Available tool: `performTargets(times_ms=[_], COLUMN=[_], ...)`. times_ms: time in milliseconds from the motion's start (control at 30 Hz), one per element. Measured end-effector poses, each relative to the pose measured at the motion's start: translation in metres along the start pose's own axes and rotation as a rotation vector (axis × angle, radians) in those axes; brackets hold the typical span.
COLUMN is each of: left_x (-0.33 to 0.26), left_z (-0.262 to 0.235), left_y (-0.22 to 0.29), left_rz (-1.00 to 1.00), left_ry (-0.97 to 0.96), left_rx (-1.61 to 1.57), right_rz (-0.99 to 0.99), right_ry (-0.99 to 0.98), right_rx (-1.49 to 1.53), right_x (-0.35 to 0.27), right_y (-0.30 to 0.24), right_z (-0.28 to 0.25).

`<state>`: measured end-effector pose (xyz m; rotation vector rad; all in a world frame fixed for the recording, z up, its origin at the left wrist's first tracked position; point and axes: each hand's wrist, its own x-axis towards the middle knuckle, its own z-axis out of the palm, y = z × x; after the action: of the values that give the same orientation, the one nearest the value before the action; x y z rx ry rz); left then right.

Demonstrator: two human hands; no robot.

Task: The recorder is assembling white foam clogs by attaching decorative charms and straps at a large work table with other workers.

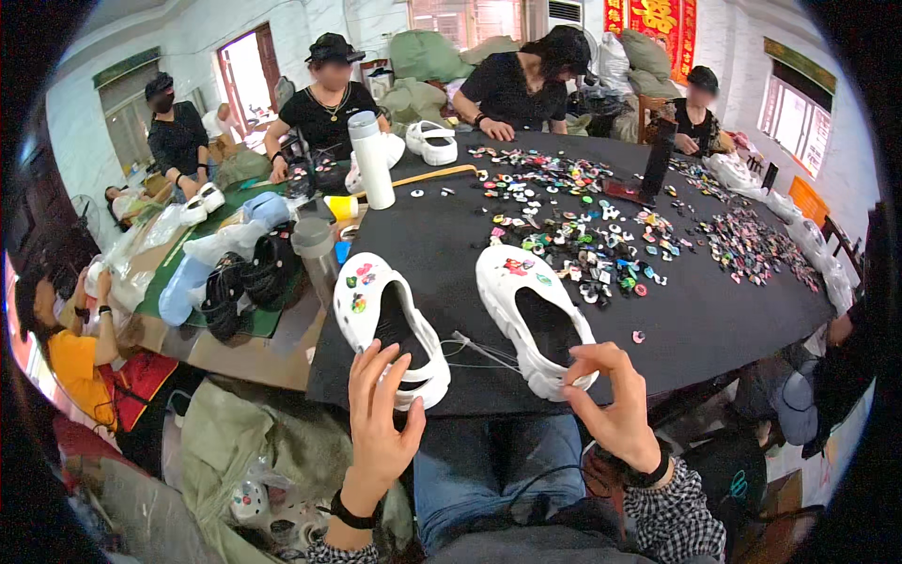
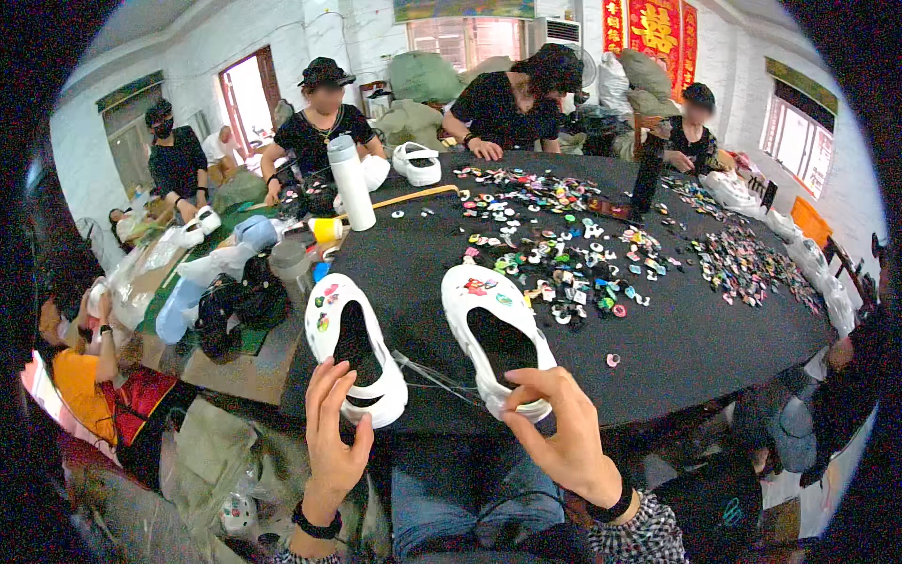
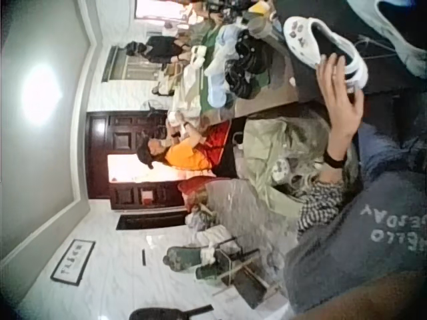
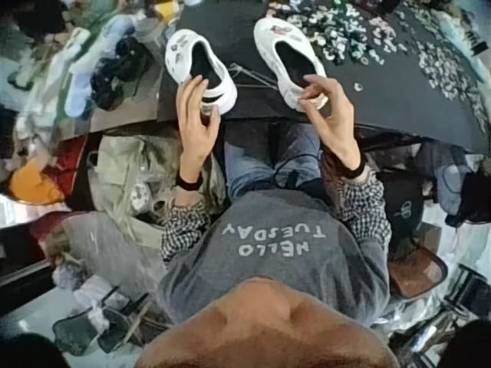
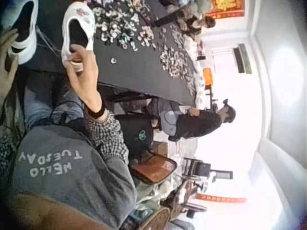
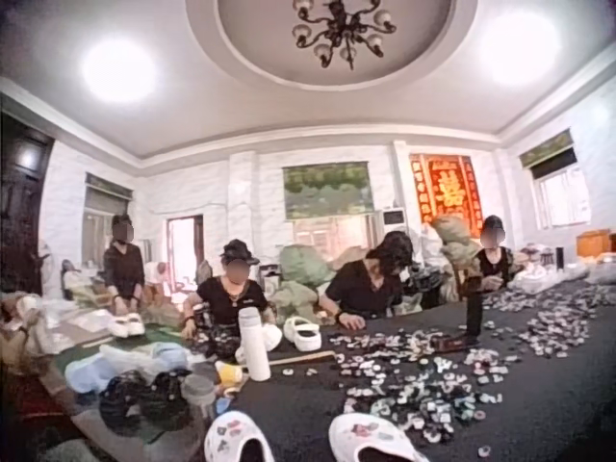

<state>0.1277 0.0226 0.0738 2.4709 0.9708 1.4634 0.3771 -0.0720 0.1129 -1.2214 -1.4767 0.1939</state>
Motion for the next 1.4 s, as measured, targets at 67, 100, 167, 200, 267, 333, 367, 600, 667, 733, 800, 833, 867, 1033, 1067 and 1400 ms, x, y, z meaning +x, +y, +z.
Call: performTargets(times_ms=[67, 100, 167, 200, 267, 333, 367, 600, 667, 733, 800, 833, 867, 1033, 1067, 1400], left_x=[0.004, 0.008, 0.022, 0.029, 0.043, 0.055, 0.055, 0.048, 0.044, 0.040, 0.035, 0.035, 0.033, 0.016, 0.016, 0.022], left_z=[0.006, 0.009, 0.013, 0.013, 0.015, 0.021, 0.026, 0.060, 0.068, 0.073, 0.068, 0.065, 0.062, 0.041, 0.035, 0.026], left_y=[0.004, 0.007, 0.019, 0.023, 0.035, 0.043, 0.044, 0.041, 0.039, 0.037, 0.034, 0.034, 0.035, 0.041, 0.043, 0.044], left_rz=[0.022, 0.025, 0.077, 0.134, 0.182, 0.232, 0.229, 0.082, -0.032, -0.135, -0.145, -0.135, -0.107, -0.152, -0.205, -0.241], left_ry=[0.006, 0.005, 0.007, -0.029, -0.087, -0.142, -0.141, -0.307, -0.322, -0.315, -0.342, -0.362, -0.389, -0.439, -0.474, -0.494], left_rx=[0.012, 0.005, -0.079, -0.073, -0.105, -0.083, -0.080, -0.132, -0.206, -0.235, -0.156, -0.119, -0.116, -0.159, -0.174, -0.083], right_rz=[-0.046, -0.094, -0.185, -0.218, -0.230, -0.225, -0.216, 0.061, 0.175, 0.301, 0.328, 0.360, 0.372, 0.400, 0.396, 0.043], right_ry=[-0.044, -0.097, -0.155, -0.192, -0.267, -0.290, -0.318, -0.196, -0.263, -0.362, -0.270, -0.210, -0.151, 0.002, 0.010, 0.034], right_rx=[-0.065, -0.117, -0.185, -0.190, -0.184, -0.170, -0.145, -0.091, -0.023, 0.058, 0.257, 0.351, 0.385, 0.576, 0.577, 0.040], right_x=[0.001, 0.002, 0.007, 0.008, 0.010, 0.012, 0.014, 0.058, 0.063, 0.064, 0.058, 0.054, 0.049, 0.013, 0.005, -0.036], right_y=[0.000, 0.000, 0.011, 0.015, 0.020, 0.020, 0.021, 0.066, 0.086, 0.098, 0.100, 0.092, 0.077, 0.053, 0.047, 0.027], right_z=[-0.005, -0.007, -0.014, -0.017, -0.023, -0.029, -0.029, -0.024, -0.017, -0.004, 0.014, 0.016, 0.013, 0.016, 0.017, 0.067])
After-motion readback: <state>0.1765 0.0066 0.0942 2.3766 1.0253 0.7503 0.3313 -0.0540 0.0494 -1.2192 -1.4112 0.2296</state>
